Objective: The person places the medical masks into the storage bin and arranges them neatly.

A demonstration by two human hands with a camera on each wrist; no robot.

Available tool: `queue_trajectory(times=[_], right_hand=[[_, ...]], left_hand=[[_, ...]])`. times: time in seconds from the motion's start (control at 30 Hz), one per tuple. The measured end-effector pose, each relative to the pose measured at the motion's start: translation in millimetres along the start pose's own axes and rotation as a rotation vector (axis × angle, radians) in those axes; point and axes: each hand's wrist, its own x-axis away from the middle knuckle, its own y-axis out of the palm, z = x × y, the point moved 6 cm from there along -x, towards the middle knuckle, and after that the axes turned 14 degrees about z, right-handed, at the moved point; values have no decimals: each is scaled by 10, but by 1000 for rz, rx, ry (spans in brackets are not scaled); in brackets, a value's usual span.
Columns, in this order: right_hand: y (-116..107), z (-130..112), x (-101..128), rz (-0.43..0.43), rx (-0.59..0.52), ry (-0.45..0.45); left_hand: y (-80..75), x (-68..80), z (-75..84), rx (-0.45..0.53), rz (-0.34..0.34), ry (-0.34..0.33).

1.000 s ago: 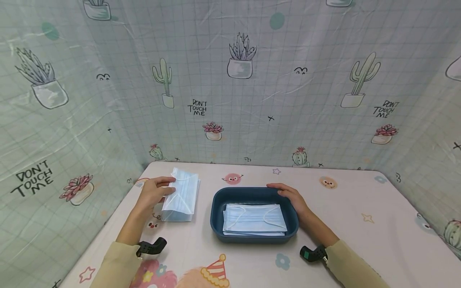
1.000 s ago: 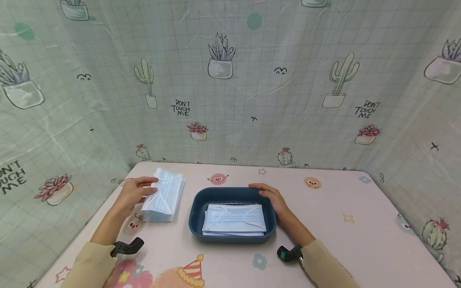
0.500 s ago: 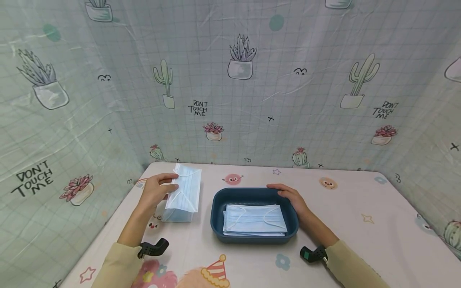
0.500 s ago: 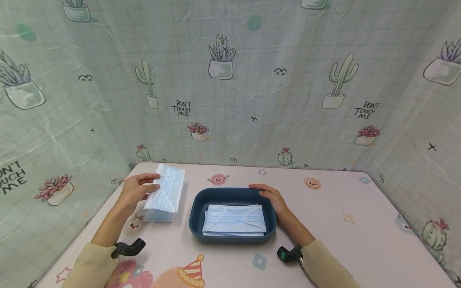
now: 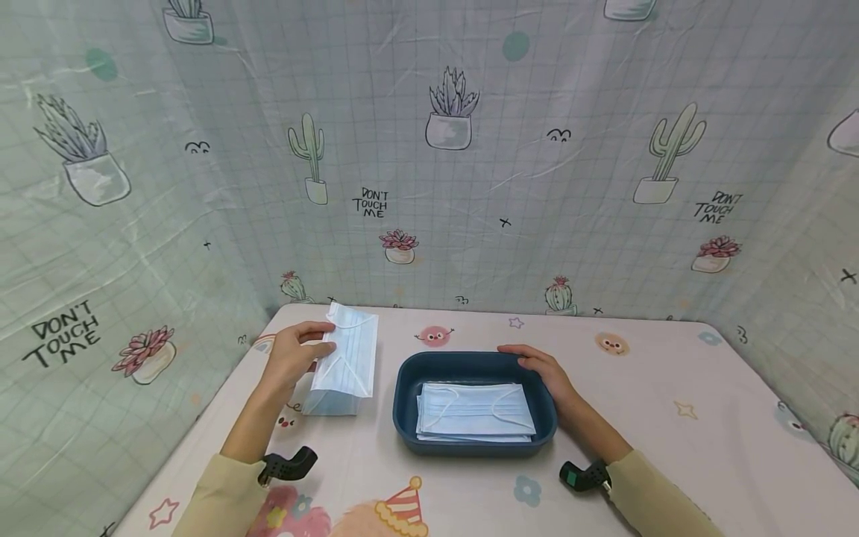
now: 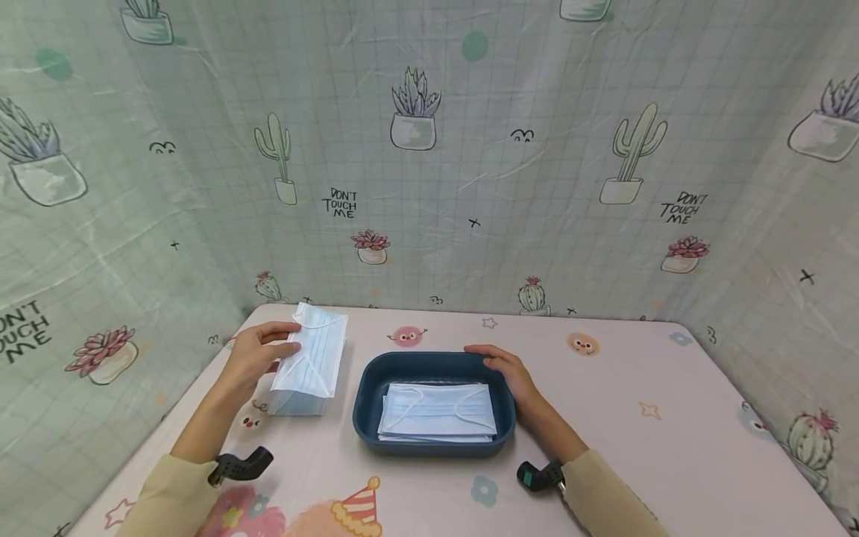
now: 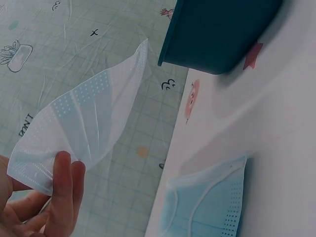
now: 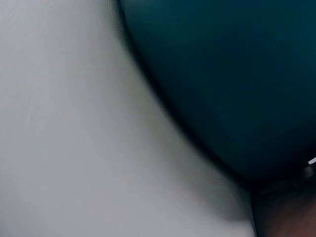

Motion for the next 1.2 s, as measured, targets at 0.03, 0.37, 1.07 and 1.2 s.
queue_trajectory(times=[0.03, 0.37, 1.07, 1.2], right_hand=[[-1, -2, -1, 2, 3, -2], [-1, 6, 7, 1, 5, 10], [-6, 8, -3, 5, -10, 4], [-7, 14, -9, 10, -2, 11]], left_hand=[[3, 1, 3, 1, 0, 0], [25, 37, 53, 5, 8, 20], [67, 161, 239, 31, 20, 79], [80, 183, 254, 49, 7, 88]])
